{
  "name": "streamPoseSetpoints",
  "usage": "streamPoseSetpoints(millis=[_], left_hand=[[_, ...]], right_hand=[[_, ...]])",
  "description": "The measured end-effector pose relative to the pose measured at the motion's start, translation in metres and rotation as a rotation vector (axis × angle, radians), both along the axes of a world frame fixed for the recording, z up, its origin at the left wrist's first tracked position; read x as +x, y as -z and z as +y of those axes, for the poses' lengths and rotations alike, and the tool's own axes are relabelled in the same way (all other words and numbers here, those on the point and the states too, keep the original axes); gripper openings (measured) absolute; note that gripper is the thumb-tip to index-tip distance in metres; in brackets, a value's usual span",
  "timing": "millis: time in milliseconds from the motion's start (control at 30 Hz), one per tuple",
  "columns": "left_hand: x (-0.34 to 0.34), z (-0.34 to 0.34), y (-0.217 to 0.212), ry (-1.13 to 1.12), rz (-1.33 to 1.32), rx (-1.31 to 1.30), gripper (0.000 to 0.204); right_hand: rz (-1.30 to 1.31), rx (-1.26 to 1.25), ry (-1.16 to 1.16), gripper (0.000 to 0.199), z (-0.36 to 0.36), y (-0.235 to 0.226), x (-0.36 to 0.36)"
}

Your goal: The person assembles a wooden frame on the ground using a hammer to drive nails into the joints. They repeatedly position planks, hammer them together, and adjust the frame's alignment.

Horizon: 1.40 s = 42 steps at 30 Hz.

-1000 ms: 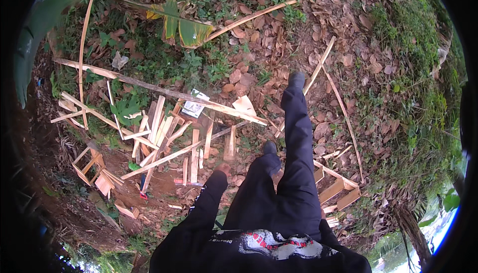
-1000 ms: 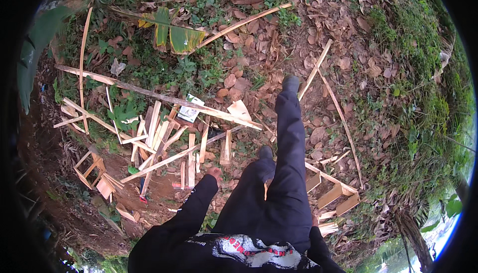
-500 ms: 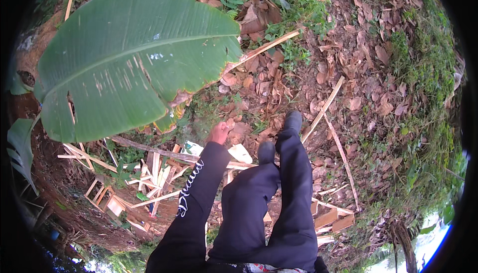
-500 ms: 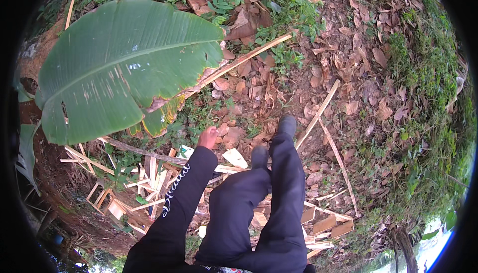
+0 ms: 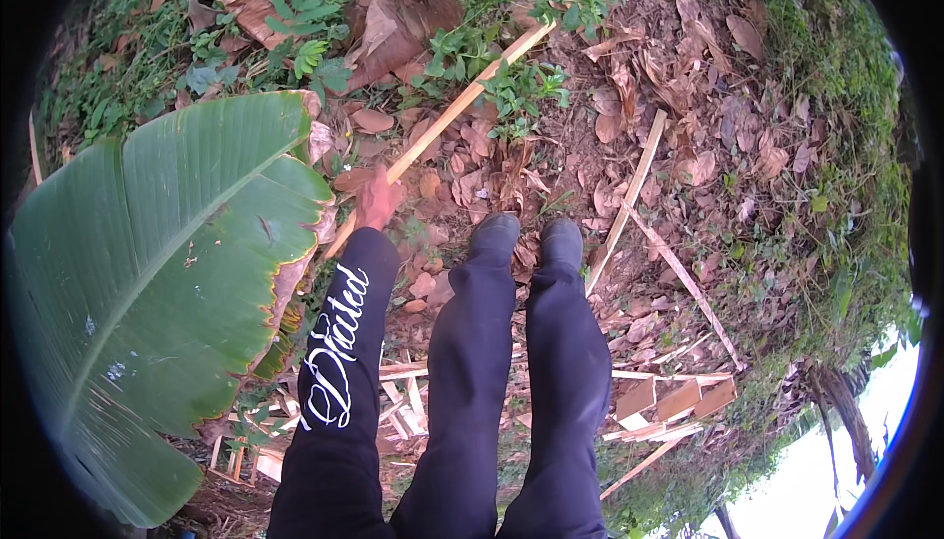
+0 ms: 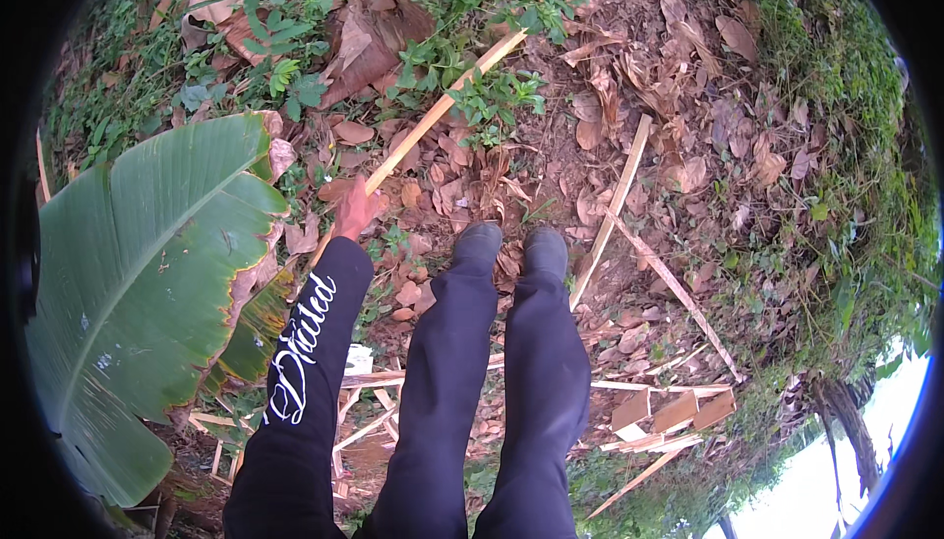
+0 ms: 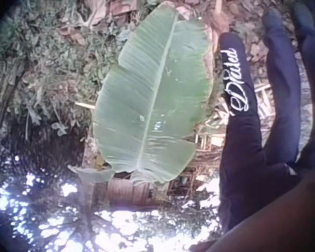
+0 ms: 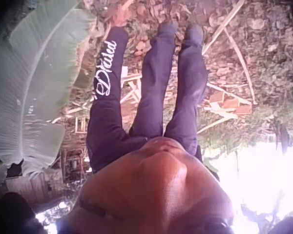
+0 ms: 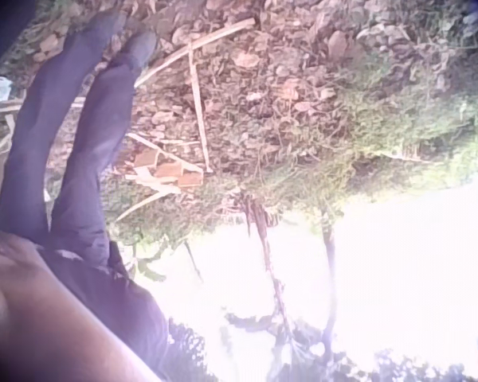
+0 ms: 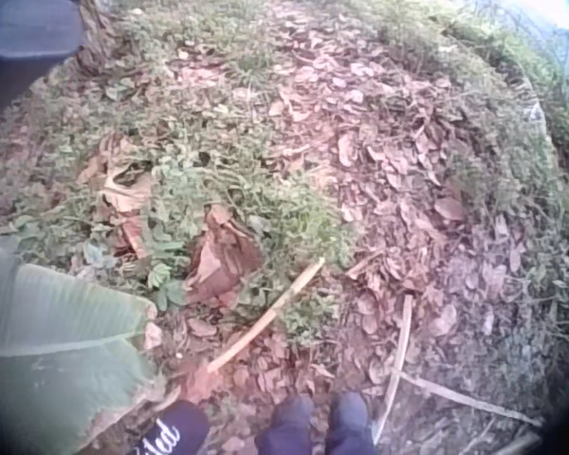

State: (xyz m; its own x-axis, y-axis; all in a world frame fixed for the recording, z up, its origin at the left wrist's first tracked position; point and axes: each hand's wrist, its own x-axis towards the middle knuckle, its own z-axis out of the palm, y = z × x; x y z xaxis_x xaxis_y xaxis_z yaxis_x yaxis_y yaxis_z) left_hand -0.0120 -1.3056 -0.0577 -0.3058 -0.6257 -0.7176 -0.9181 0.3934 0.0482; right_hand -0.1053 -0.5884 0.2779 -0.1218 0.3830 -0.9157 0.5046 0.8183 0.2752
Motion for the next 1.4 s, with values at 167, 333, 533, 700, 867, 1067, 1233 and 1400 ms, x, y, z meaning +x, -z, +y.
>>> streamPoseSetpoints(millis=[167, 333, 533, 700, 867, 1067, 1233, 1400], left_hand=[[-0.031, 0.047, -0.070, -0.017, 0.376, 0.123, 0.040], [-0.052, 0.073, -0.183, -0.269, 0.464, 0.457, 0.042], [-0.113, 0.082, -0.298, -0.218, 0.557, 0.568, 0.036], [-0.205, 0.103, -0.354, -0.117, 0.654, 0.718, 0.028], [-0.282, 0.184, -0.411, 0.016, 0.578, 0.818, 0.019], [-0.316, 0.332, -0.452, 0.254, 0.486, 0.896, 0.019], [-0.301, 0.476, -0.467, 0.503, 0.446, 0.913, 0.015], [-0.281, 0.540, -0.451, 0.834, 0.474, 0.777, 0.017]], right_hand=[[0.013, -0.030, 0.081, 0.029, -0.015, -0.040, 0.034], [0.041, -0.091, 0.157, 0.029, -0.033, -0.081, 0.059], [0.099, -0.146, 0.277, 0.030, -0.040, -0.112, 0.100], [0.159, -0.160, 0.455, 0.030, -0.035, -0.130, 0.166], [0.204, -0.160, 0.648, 0.031, -0.028, -0.134, 0.239], [0.231, -0.157, 0.909, 0.032, -0.022, -0.145, 0.335], [0.323, -0.129, 1.122, 0.032, -0.056, -0.144, 0.413], [0.310, 0.004, 1.739, 0.025, -0.057, -0.120, 0.476]])
